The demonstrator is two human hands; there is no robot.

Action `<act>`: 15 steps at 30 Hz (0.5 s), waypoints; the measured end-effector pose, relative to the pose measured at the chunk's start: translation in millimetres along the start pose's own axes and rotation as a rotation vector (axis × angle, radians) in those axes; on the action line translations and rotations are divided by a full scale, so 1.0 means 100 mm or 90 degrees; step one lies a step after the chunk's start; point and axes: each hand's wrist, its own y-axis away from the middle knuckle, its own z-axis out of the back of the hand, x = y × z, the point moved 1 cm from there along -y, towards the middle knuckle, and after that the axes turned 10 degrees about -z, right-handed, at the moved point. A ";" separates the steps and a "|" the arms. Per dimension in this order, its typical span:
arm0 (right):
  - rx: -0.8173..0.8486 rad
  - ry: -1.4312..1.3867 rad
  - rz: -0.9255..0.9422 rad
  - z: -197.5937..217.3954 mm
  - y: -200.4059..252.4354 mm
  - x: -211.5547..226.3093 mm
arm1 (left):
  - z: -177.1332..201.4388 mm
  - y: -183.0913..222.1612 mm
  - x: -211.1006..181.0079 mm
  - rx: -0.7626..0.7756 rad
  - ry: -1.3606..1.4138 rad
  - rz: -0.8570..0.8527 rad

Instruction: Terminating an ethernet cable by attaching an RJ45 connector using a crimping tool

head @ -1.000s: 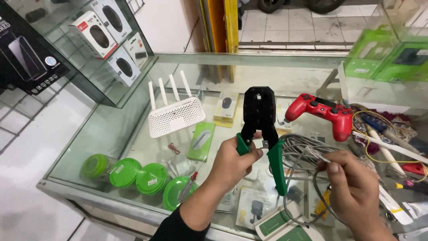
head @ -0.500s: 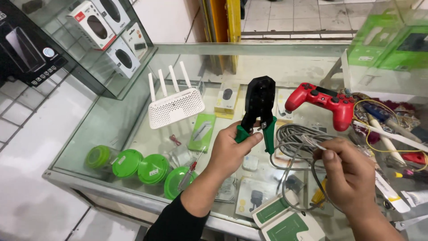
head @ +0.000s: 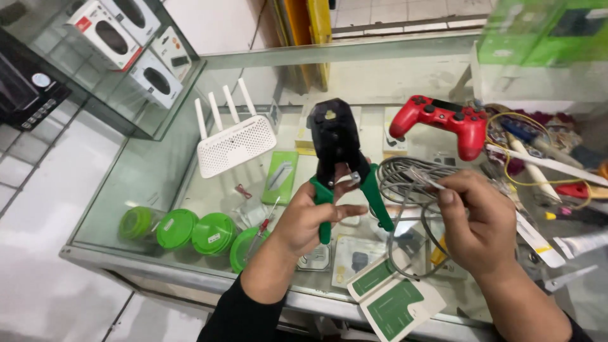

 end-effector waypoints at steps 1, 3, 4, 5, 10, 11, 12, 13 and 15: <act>-0.008 0.005 -0.009 0.02 0.05 -0.03 | -0.13 0.03 -0.08 0.007 0.002 0.011; -0.045 0.003 -0.046 0.04 0.06 -0.10 | -0.39 0.07 -0.28 0.168 0.069 0.051; -0.050 0.003 -0.044 0.06 0.05 -0.08 | -0.46 0.13 -0.27 0.173 0.068 0.051; -0.050 -0.018 -0.057 0.07 0.05 -0.06 | -0.52 0.20 -0.26 0.184 0.106 0.044; -0.073 -0.057 -0.046 0.04 0.15 -0.08 | -0.62 0.48 -0.28 0.269 0.102 0.111; -0.070 -0.067 -0.037 0.05 0.16 -0.05 | -0.66 0.51 -0.31 0.269 0.058 0.126; -0.067 -0.078 -0.029 0.04 0.18 -0.01 | -0.70 0.54 -0.35 0.267 0.013 0.143; -0.064 -0.082 -0.030 0.05 0.20 -0.03 | -0.69 0.55 -0.36 0.262 0.011 0.143; -0.095 -0.087 -0.064 0.05 0.28 -0.08 | -0.67 0.60 -0.37 0.221 0.012 0.162</act>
